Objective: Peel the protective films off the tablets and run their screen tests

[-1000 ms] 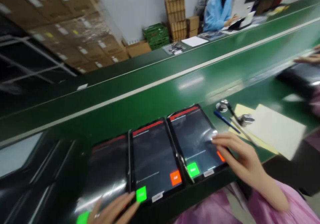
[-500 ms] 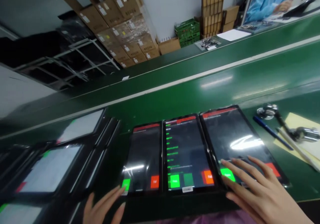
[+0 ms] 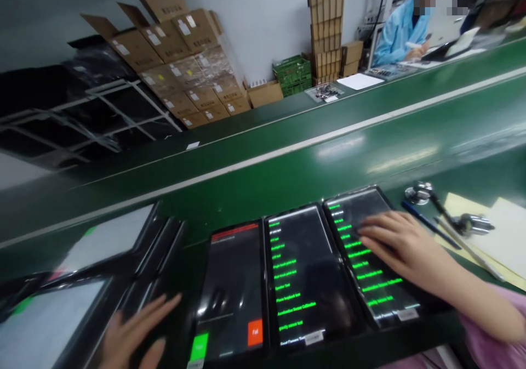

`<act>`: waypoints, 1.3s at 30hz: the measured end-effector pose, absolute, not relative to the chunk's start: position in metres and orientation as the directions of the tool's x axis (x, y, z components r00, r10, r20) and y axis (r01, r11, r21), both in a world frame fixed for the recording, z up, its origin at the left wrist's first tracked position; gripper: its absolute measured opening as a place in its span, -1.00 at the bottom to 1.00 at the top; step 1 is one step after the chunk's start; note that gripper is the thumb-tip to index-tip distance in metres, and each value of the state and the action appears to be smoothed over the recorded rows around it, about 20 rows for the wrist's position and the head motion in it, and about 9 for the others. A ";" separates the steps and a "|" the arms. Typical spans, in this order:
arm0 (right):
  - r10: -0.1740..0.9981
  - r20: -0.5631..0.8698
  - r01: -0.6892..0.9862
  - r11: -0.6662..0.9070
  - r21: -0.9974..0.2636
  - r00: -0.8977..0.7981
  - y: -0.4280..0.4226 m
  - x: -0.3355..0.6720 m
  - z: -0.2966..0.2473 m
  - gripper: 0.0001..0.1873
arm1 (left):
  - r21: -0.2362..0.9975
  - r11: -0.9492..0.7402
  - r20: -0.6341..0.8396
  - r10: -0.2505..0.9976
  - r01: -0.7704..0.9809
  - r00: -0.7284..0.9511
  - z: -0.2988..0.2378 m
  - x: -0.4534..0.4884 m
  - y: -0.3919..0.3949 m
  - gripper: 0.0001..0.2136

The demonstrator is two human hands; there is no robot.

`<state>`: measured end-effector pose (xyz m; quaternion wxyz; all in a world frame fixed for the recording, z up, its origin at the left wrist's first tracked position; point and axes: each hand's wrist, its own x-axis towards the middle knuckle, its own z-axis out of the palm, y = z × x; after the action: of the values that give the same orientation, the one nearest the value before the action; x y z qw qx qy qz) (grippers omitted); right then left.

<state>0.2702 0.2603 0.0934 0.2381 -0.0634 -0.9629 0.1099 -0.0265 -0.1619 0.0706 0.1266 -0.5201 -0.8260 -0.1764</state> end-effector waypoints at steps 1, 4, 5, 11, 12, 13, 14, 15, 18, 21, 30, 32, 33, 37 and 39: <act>0.166 0.420 0.085 0.975 -0.205 -0.892 0.271 0.256 0.095 -0.53 | 0.170 0.357 0.402 0.826 0.919 -0.395 0.073 -0.043 -0.146 -0.62; 0.185 0.361 0.169 0.983 -0.076 -0.914 0.292 0.220 0.090 -0.43 | 0.211 0.356 0.421 0.808 0.910 -0.413 0.070 -0.081 -0.092 -0.71; 0.191 0.350 0.188 0.981 -0.043 -0.917 0.295 0.213 0.088 -0.43 | 0.213 0.377 0.394 0.811 0.901 -0.432 0.068 -0.088 -0.078 -0.70; 0.134 0.319 0.132 0.991 -0.028 -0.938 0.283 0.227 0.091 -0.51 | 0.160 0.294 0.325 0.886 0.942 -0.331 0.074 -0.074 -0.043 -0.73; 0.130 0.314 0.120 0.991 -0.051 -0.941 0.281 0.231 0.093 -0.51 | 0.179 0.236 0.307 0.909 0.955 -0.282 0.078 -0.066 -0.035 -0.74; 0.140 0.309 0.123 0.990 -0.076 -0.941 0.280 0.234 0.096 -0.51 | 0.211 0.174 0.271 0.935 0.962 -0.229 0.082 -0.057 -0.023 -0.75; 0.168 0.295 0.145 0.985 -0.098 -0.941 0.280 0.236 0.099 -0.51 | 0.251 0.117 0.223 0.959 0.961 -0.175 0.086 -0.048 -0.009 -0.75; 0.206 0.274 0.182 0.977 -0.112 -0.939 0.279 0.235 0.100 -0.52 | 0.289 0.076 0.170 0.977 0.954 -0.129 0.089 -0.039 0.007 -0.76; 0.296 0.187 0.277 0.953 -0.121 -0.937 0.278 0.227 0.100 -0.59 | 0.358 0.090 0.068 0.990 0.929 -0.122 0.095 -0.020 0.046 -0.72; 0.330 0.157 0.317 0.943 -0.104 -0.931 0.275 0.218 0.097 -0.64 | 0.459 0.100 0.026 0.992 0.883 -0.125 0.097 -0.014 0.045 -0.74; 0.273 0.186 0.254 0.960 -0.122 -0.944 0.281 0.218 0.085 -0.62 | 0.445 0.251 0.244 0.890 0.860 -0.386 0.093 -0.070 -0.060 -0.78; 0.231 0.270 0.203 0.971 -0.127 -0.935 0.286 0.220 0.078 -0.56 | 0.377 0.328 0.286 0.848 0.866 -0.446 0.086 -0.077 -0.069 -0.79; 0.217 0.309 0.183 0.974 -0.136 -0.926 0.288 0.221 0.075 -0.53 | 0.348 0.352 0.296 0.838 0.869 -0.458 0.083 -0.078 -0.071 -0.80; 0.192 0.353 0.121 0.970 -0.213 -0.916 0.302 0.225 0.069 -0.54 | 0.283 0.398 0.299 0.828 0.873 -0.474 0.072 -0.078 -0.066 -0.85; 0.217 0.337 0.134 0.958 -0.253 -0.916 0.303 0.222 0.073 -0.59 | 0.273 0.400 0.294 0.831 0.875 -0.472 0.069 -0.078 -0.062 -0.86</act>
<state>0.2225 0.3026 0.0734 0.1839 -0.0903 -0.9723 0.1129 -0.0784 -0.0619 0.0688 0.0551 -0.5109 -0.8349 -0.1973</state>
